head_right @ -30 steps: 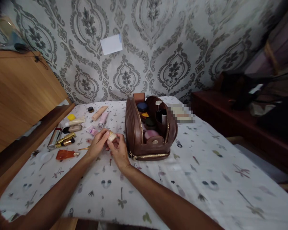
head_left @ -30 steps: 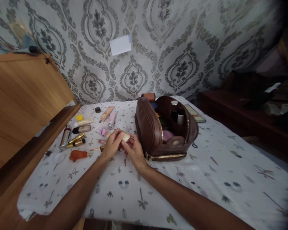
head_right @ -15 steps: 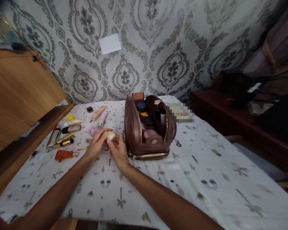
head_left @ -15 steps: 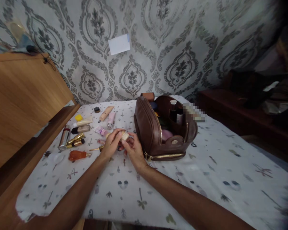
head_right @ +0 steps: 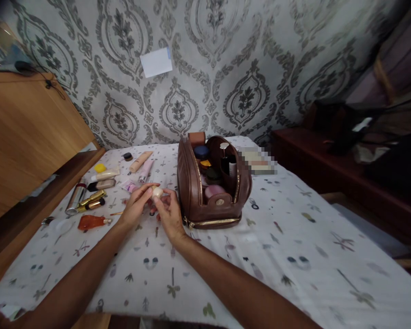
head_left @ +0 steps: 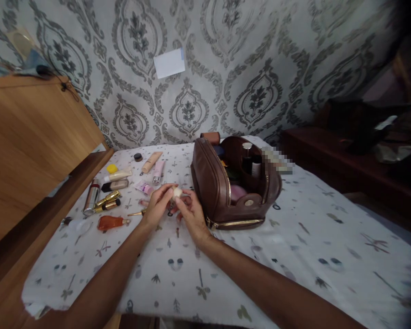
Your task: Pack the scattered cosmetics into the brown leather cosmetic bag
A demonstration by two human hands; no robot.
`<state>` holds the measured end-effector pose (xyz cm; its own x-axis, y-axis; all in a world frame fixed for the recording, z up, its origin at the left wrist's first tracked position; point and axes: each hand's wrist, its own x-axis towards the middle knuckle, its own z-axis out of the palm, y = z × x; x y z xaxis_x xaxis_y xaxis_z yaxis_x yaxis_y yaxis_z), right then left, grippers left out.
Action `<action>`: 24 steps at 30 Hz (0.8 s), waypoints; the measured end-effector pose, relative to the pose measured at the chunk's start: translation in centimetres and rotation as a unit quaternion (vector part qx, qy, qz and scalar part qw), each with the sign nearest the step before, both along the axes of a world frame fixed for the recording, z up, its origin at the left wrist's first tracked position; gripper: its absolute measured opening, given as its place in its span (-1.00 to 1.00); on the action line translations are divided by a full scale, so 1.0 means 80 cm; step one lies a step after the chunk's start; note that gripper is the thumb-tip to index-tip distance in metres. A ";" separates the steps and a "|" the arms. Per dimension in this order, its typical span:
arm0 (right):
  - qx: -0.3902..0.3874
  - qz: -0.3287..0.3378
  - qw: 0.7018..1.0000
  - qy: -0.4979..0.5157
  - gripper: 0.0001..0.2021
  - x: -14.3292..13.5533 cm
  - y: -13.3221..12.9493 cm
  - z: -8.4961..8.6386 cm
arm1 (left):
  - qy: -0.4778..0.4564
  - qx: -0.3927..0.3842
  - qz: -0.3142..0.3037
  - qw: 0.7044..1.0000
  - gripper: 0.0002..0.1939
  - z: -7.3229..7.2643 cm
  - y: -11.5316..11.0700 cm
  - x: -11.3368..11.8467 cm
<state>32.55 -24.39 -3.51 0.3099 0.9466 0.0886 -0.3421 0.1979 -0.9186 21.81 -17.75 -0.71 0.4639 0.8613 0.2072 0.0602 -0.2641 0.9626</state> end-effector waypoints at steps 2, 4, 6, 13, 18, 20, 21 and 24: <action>0.001 0.005 1.000 0.004 -0.61 0.000 0.001 -0.001 | -0.002 0.003 -0.007 1.000 -0.58 0.001 -0.001 0.000; 0.005 0.006 1.000 0.007 -0.60 0.000 0.002 -0.002 | -0.005 0.000 -0.013 1.000 -0.58 0.001 -0.001 0.000; 0.007 0.003 1.000 0.010 -0.58 -0.001 0.002 -0.002 | -0.011 -0.015 -0.021 1.000 -0.58 0.000 0.000 0.000; 0.011 -0.025 1.000 -0.001 -0.57 -0.002 0.000 0.001 | 0.053 0.032 -0.010 0.998 -0.60 -0.001 0.006 -0.002; 0.013 -0.032 0.999 -0.003 -0.59 -0.001 0.001 0.000 | 0.036 0.017 -0.014 0.999 -0.61 0.004 0.005 -0.003; 0.011 -0.029 1.000 -0.003 -0.60 0.000 0.001 -0.001 | 0.026 0.030 -0.018 0.999 -0.61 0.007 0.002 -0.004; 0.008 -0.025 1.000 -0.004 -0.61 0.000 0.002 -0.001 | 0.024 0.038 -0.022 0.999 -0.61 0.009 0.000 -0.004; 0.004 -0.011 1.000 -0.005 -0.62 0.001 0.002 -0.001 | 0.024 0.052 -0.036 0.998 -0.62 0.012 -0.003 -0.006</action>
